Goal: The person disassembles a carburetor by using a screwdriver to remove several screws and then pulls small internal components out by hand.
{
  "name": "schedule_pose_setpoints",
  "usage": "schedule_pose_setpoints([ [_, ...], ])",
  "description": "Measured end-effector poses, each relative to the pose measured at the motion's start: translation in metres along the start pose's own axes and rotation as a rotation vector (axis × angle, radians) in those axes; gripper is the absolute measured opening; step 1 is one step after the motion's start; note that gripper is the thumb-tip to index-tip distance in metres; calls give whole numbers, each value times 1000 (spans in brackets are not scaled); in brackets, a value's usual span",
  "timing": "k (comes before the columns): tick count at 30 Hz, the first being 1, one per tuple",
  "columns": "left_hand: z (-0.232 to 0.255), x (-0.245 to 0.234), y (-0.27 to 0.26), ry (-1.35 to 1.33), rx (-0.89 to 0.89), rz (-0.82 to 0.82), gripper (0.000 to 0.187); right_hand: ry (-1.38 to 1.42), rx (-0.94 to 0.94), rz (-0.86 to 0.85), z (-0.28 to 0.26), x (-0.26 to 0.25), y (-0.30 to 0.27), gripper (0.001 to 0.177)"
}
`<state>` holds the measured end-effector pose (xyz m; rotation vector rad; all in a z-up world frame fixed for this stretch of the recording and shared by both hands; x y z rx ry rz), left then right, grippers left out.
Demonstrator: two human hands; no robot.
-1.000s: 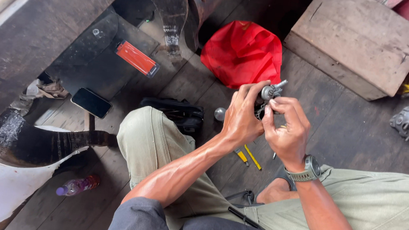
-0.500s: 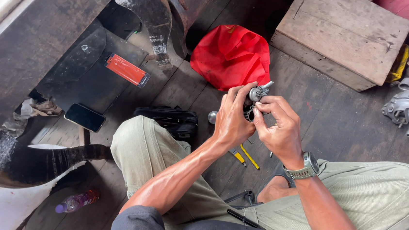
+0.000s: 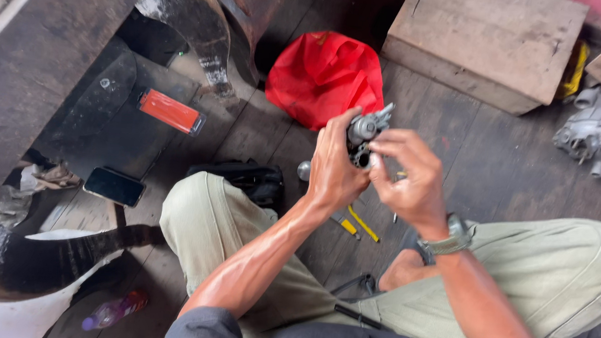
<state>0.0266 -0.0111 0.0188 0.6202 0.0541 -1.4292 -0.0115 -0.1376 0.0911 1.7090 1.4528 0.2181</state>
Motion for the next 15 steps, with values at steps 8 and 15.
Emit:
schedule_pose_setpoints([
  [8, 11, -8, 5, -112, 49, -32, 74, 71, 396, 363, 161, -29, -40, 13],
  [15, 14, -16, 6, -145, 60, -41, 76, -643, 933, -283, 436, 30, -277, 52],
])
Point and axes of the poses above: each hand's wrist, its own y-axis towards the middle knuckle, its own x-axis out of the palm, z = x × y, the point moved 5 cm from there along y, towards the middle knuckle, and after that the axes turned 4 degrees about z, right-handed, at the moved point
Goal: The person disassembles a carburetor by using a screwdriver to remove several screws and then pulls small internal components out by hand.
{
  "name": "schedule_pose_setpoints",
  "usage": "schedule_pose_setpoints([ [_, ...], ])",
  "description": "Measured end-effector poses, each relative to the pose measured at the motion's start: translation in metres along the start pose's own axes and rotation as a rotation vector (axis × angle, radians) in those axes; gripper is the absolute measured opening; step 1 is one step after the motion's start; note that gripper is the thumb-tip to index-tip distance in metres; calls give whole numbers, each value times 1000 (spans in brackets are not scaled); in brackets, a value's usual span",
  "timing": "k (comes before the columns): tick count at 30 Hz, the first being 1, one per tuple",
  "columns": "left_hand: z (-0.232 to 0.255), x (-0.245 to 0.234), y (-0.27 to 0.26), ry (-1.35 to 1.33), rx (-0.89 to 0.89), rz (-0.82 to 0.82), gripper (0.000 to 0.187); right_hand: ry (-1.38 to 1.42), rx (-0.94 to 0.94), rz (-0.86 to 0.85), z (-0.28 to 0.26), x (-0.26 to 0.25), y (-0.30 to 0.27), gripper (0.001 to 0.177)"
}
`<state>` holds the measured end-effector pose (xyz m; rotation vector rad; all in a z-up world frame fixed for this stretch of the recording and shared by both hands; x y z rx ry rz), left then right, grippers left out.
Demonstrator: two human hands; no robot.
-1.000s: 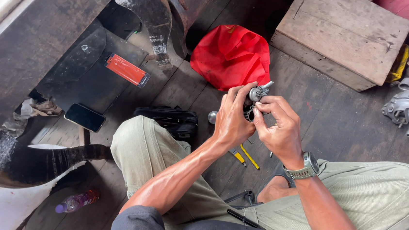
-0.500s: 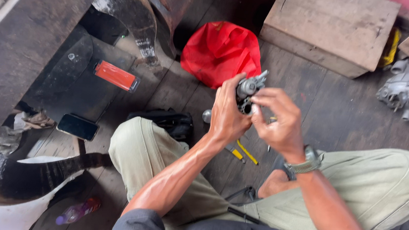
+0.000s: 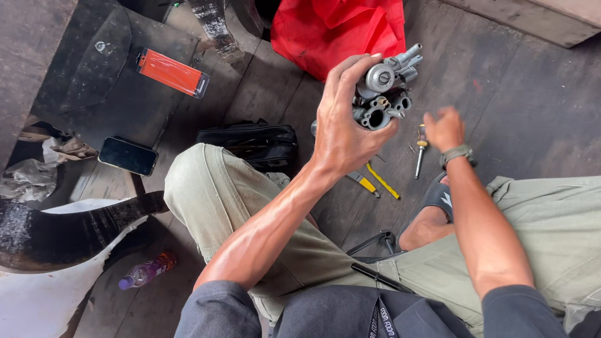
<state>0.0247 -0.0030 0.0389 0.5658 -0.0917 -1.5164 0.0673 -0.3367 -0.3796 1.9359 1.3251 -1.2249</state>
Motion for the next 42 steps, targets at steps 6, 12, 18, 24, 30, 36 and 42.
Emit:
schedule_pose_setpoints([
  [6, -12, 1, 1, -146, -126, -41, 77, -249, 261, -307, 22, 21, -56, 64],
  [12, -19, 13, -7, -429, -353, -105, 85, -164, 368, -232, 58, 70, -60, 34],
  [18, -58, 33, -10, -990, -464, -180, 59, -61, 401, -170, 24, 30, -54, 41],
  [24, -27, 9, 3, -527, -237, -225, 49, 306, 161, 206, -93, -96, -29, 34],
  [30, -12, 10, 1, -355, -121, -145, 43, 1019, -397, 402, -239, -271, -52, 9],
  [36, -1, 10, -4, -388, -199, -229, 57, 1126, -581, 262, -304, -368, -130, 16],
  [42, 17, 8, -6, -265, -60, -252, 91, 1056, -733, 273, -322, -377, -172, 29],
])
Point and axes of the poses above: each hand's wrist, its own y-axis towards the middle knuckle, its own x-axis out of the palm, z = x × y, the point moved 5 cm from there along y, towards the middle knuckle, and after that the axes turned 4 degrees about z, right-handed, at the moved point
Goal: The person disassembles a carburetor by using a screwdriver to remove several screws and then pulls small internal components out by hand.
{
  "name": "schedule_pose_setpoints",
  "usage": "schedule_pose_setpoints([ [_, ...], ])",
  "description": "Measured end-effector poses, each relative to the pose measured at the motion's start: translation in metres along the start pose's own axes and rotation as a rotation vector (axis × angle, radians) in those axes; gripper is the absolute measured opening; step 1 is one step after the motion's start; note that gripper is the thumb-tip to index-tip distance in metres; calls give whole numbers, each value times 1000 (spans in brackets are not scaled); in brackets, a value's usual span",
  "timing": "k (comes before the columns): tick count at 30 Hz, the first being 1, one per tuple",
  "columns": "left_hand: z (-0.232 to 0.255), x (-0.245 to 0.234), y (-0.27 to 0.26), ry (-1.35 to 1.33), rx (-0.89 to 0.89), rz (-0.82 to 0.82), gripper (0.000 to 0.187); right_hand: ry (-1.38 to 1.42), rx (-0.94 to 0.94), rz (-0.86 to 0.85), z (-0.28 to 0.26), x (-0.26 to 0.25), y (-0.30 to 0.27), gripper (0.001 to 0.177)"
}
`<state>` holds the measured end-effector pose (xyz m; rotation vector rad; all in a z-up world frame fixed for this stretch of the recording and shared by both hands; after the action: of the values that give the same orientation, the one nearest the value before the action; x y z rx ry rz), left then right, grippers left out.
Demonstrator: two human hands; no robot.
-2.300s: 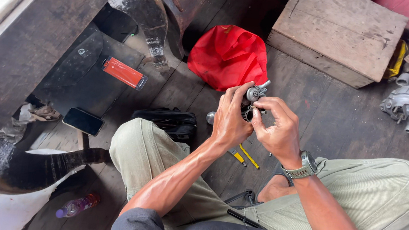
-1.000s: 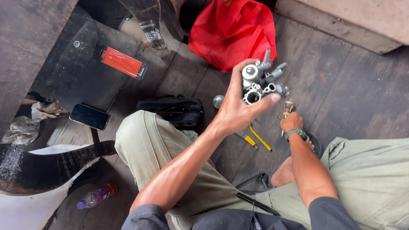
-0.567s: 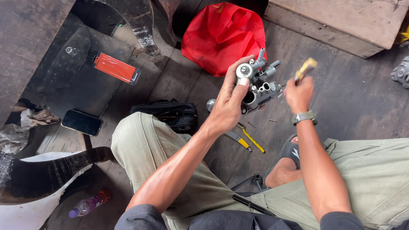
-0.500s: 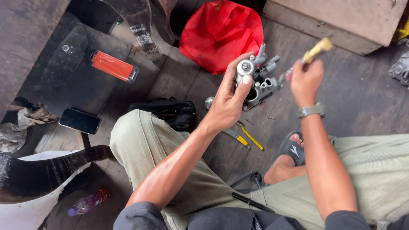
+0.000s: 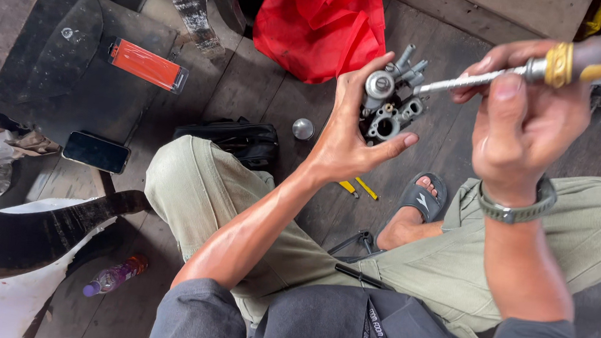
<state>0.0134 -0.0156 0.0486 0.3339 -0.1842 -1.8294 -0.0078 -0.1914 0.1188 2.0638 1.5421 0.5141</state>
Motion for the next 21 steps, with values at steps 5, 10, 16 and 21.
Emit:
schedule_pose_setpoints([
  [5, -8, 6, -2, 49, 52, -1, 92, -89, -14, -68, -12, 6, -14, 21],
  [10, -12, 8, -2, 103, 104, 23, 92, -155, 69, -122, -6, 9, -21, 21],
  [16, -13, 8, -2, 125, 41, 19, 95, -136, 71, -153, 2, 12, -23, 20],
  [21, -15, 9, -1, 136, 42, 14, 95, -166, 53, -184, -5, 16, -21, 19],
])
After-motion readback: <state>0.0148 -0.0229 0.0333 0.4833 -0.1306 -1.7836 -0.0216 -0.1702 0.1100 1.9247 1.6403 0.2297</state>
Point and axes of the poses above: each hand's wrist, its own y-axis towards the middle knuckle, its own x-axis out of the palm, z = x × y, the point moved 5 cm from there along y, towards the middle knuckle, and after that the axes turned 4 degrees about z, right-handed, at the moved point
